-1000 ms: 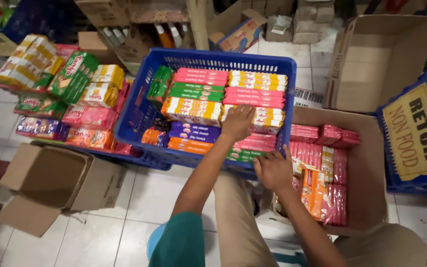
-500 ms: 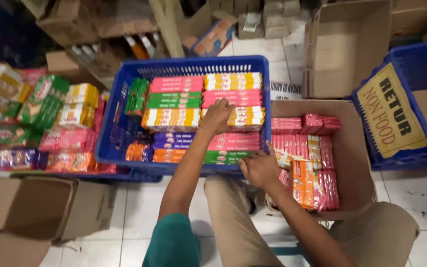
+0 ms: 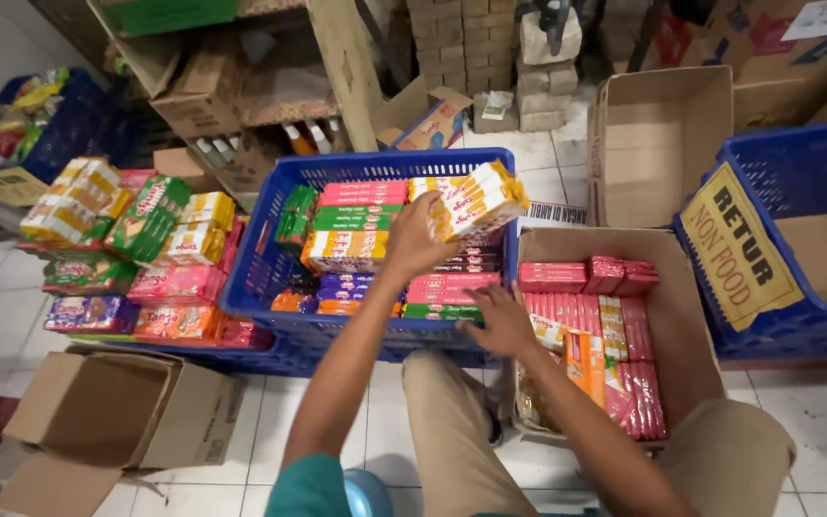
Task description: The person sits on a low stool and packs small, colorful snack packets from a cardboard box into a blue plastic crate. They handle pink, green, yellow, and orange packets, arranging them in neat rows within the crate.
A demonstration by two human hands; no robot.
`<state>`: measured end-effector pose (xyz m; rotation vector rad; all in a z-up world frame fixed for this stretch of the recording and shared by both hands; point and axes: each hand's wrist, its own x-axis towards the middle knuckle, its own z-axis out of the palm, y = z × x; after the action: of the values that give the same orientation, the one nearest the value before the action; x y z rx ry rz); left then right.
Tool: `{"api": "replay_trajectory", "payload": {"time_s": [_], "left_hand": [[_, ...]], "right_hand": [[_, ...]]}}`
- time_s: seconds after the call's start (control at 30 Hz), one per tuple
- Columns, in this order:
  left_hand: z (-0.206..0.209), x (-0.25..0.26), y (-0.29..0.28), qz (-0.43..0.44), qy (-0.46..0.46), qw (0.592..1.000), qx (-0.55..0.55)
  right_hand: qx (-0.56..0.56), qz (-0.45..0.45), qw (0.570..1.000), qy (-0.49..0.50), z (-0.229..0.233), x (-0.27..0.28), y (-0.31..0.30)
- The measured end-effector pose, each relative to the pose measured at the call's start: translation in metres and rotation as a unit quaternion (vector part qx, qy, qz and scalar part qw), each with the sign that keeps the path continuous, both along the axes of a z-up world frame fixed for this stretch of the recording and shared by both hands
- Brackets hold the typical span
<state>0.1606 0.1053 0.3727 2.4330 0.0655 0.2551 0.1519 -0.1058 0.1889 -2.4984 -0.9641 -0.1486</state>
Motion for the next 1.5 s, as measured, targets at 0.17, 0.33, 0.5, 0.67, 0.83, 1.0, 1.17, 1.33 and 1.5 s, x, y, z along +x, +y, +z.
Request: {"api": "replay_trajectory", "payload": {"time_s": [0.17, 0.33, 0.5, 0.67, 0.83, 1.0, 1.17, 1.33, 1.5], "left_hand": [[-0.015, -0.059, -0.061, 0.021, -0.093, 0.950, -0.297], [-0.060, -0.082, -0.120, -0.026, -0.080, 0.885, -0.457], [-0.099, -0.095, -0.189, -0.086, -0.044, 0.864, -0.494], [-0.181, -0.102, -0.204, -0.145, 0.063, 0.940, -0.302], [-0.289, -0.117, -0.209, -0.212, 0.126, 0.961, -0.123], [-0.333, -0.091, -0.251, -0.231, 0.045, 0.953, 0.190], [-0.374, -0.078, -0.264, -0.187, 0.018, 0.960, 0.210], [-0.400, -0.081, -0.264, -0.150, 0.161, 0.946, 0.239], [-0.431, -0.084, -0.254, -0.112, 0.148, 0.970, 0.157]], "right_hand": [[0.394, 0.062, 0.863, 0.310, 0.081, -0.007, -0.063], [0.513, 0.084, 0.743, 0.421, 0.063, 0.008, -0.128], [0.522, 0.014, 0.774, 0.358, 0.035, -0.023, -0.196], [0.421, -0.135, 0.816, 0.374, 0.071, -0.036, -0.253], [0.312, -0.249, 0.865, 0.303, -0.022, 0.013, -0.325], [0.132, -0.436, 0.844, 0.282, -0.111, 0.049, -0.342], [0.047, -0.470, 0.838, 0.274, -0.240, 0.072, -0.358], [0.002, -0.509, 0.809, 0.294, -0.324, 0.076, -0.353], [-0.097, -0.508, 0.766, 0.382, -0.397, 0.072, -0.355]]}}
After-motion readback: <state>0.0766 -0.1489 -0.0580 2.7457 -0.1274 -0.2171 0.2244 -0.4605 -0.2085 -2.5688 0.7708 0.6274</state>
